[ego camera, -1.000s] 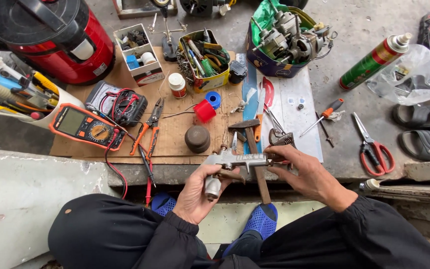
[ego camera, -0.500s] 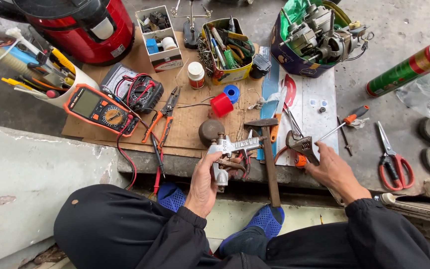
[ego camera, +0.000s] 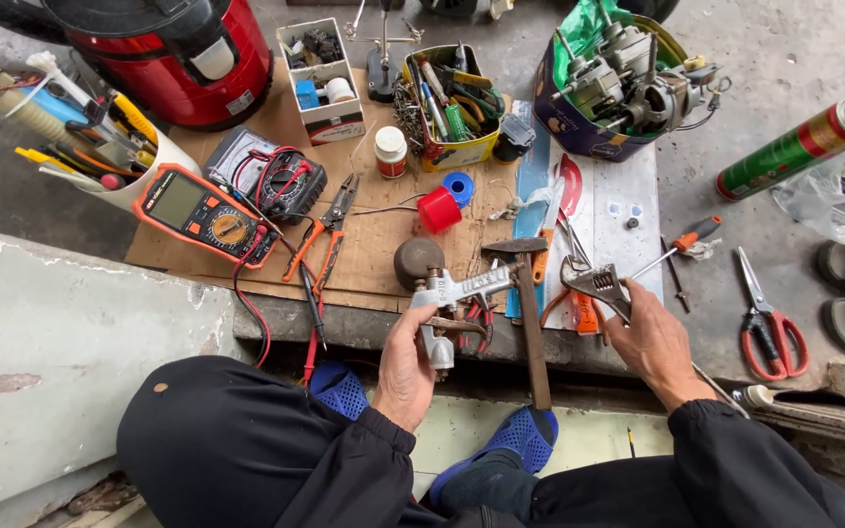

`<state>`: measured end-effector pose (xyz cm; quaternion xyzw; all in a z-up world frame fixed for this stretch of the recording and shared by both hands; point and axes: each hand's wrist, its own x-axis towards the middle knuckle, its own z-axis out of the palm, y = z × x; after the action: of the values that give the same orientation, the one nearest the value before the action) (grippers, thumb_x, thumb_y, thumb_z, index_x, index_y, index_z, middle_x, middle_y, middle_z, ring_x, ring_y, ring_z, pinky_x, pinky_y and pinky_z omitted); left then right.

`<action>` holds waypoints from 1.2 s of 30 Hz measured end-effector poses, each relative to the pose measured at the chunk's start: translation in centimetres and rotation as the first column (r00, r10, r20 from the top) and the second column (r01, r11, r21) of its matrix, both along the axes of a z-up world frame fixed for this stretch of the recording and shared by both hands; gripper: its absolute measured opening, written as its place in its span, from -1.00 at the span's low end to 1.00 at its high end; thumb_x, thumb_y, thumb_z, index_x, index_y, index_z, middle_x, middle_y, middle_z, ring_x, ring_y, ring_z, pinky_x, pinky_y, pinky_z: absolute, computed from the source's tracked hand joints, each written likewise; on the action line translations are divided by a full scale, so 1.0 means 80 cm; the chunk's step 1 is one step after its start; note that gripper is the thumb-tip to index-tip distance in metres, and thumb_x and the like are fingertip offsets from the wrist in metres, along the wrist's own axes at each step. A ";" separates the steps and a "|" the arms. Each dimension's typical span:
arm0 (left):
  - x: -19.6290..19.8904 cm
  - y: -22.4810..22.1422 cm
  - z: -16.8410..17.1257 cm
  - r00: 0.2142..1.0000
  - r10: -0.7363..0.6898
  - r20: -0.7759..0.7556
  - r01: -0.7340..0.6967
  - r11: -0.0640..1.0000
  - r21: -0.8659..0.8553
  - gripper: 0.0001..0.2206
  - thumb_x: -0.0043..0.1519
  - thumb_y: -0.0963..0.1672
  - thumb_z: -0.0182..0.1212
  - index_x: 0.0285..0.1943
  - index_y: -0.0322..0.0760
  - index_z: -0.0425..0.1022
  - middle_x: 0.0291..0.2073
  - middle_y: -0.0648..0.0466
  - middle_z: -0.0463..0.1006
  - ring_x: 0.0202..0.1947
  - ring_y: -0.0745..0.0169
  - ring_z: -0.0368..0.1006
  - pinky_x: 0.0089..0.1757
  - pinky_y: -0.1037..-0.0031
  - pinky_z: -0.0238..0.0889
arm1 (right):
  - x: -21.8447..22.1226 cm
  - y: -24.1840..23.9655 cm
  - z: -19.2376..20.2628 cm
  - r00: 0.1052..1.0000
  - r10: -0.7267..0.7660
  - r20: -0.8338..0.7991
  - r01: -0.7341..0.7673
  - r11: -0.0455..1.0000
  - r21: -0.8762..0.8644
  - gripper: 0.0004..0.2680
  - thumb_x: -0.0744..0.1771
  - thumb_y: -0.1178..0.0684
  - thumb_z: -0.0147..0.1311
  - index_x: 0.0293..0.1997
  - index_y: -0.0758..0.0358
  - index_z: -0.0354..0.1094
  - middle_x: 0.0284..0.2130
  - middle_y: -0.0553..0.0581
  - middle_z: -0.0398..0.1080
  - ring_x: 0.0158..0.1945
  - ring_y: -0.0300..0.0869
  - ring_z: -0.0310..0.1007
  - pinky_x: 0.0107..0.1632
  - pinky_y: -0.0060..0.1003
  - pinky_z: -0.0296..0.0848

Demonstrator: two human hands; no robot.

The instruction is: Disassembling a small electric motor using a power drill and other hand tools for repair.

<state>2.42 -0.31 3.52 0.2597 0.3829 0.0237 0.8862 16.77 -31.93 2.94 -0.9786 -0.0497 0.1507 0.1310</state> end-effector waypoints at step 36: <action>-0.093 0.072 0.102 0.972 0.131 0.196 -0.176 0.956 0.234 -0.74 0.36 -0.18 0.30 0.20 -0.36 0.46 -0.23 -0.14 0.63 -0.23 0.13 0.57 -0.10 0.36 0.47 | -0.145 0.209 0.131 0.931 -0.022 -0.365 0.322 0.521 0.790 -0.72 0.36 -0.08 0.22 0.14 0.16 0.64 -0.50 0.07 0.52 -0.50 -0.26 0.32 -0.45 -0.37 0.19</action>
<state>-5.03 5.44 11.72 0.3354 0.3150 0.1640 0.8726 5.13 -15.25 13.46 -0.7582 0.0041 0.2456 0.6040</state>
